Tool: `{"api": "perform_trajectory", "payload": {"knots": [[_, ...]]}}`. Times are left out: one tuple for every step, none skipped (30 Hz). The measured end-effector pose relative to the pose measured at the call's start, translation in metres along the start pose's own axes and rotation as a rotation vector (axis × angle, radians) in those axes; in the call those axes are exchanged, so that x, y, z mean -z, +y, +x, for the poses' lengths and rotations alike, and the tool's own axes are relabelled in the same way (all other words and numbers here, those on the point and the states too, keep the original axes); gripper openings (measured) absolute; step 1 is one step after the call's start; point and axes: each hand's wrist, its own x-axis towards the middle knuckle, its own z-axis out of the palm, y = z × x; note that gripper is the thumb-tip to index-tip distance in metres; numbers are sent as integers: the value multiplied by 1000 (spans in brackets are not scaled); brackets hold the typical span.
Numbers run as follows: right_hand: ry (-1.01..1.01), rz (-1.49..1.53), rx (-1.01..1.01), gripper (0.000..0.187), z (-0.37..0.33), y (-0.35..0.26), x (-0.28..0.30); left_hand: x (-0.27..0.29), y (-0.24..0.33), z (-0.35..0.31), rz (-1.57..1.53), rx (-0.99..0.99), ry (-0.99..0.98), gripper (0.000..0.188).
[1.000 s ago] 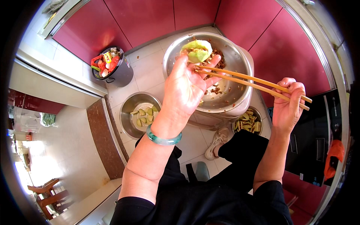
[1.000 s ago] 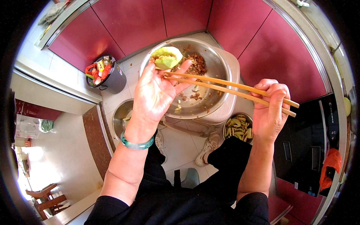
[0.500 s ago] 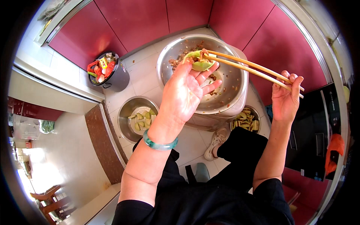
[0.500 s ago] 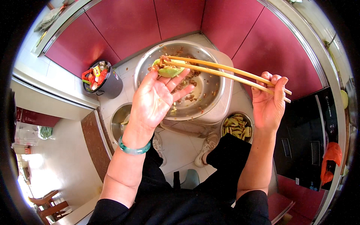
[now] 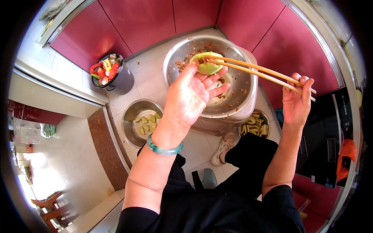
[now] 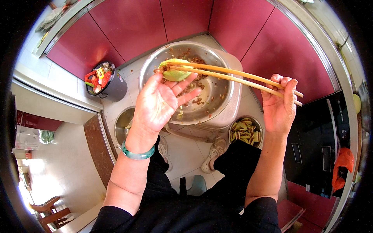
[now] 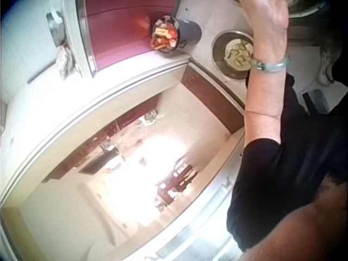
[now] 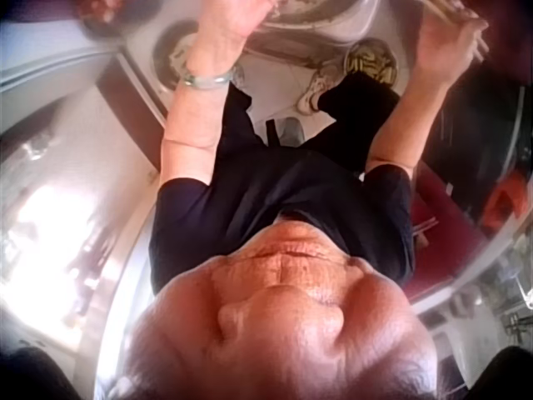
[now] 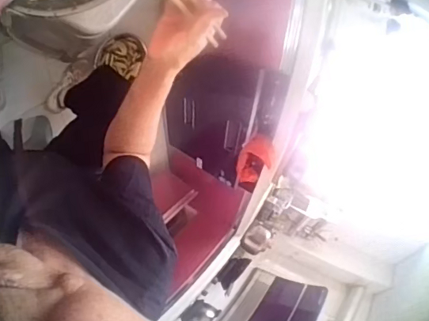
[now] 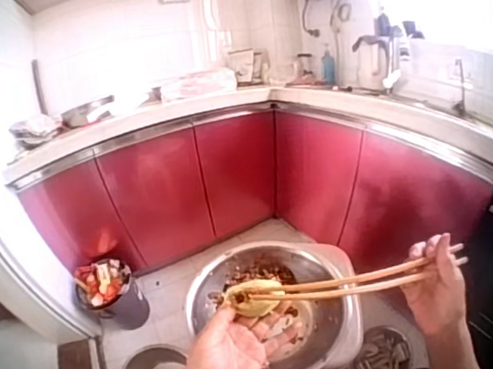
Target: The person sits on a low stool and uses chopsticks to place a meat filling onto cucumber slices held in the left hand. The person repeatedly picks up cucumber slices from a bowl, fills them with meat, and places the assembled wraps into a second bowl.
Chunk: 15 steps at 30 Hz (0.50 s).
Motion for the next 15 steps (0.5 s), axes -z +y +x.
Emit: {"api": "perform_trajectory", "payload": {"knots": [[3,-3,1,27,0,1,0,0,0,0,8,0,6,34],[5,-6,2,27,0,2,0,-1,0,-1,15,-1,12,34],[2,-15,0,28,0,3,0,-1,0,-1,23,-1,19,34],[-2,-26,-1,28,0,3,0,-1,0,-1,23,-5,8,34],[-5,-37,-2,28,0,3,1,0,0,-1,24,-9,-2,34],[-5,-38,-8,28,0,3,2,0,0,0,24,-14,-13,33],[-4,-37,-15,28,1,3,3,0,0,0,35,-33,5,31],[-4,-37,-21,29,1,3,3,0,1,0,46,-52,23,29],[4,-17,-16,29,1,1,5,0,1,1,56,-72,41,27],[11,5,-12,29,2,-2,7,0,1,2,53,-90,40,26],[18,26,-8,29,2,-4,7,0,1,3,50,-108,38,26],[13,28,6,28,1,-6,5,0,1,3,46,-126,36,25],[-4,18,4,28,1,-6,4,0,0,3,68,-134,33,26],[-21,9,2,28,0,-5,2,0,0,3,90,-141,29,26],[-38,1,0,28,0,-4,1,0,0,3,112,-149,26,26]]}}
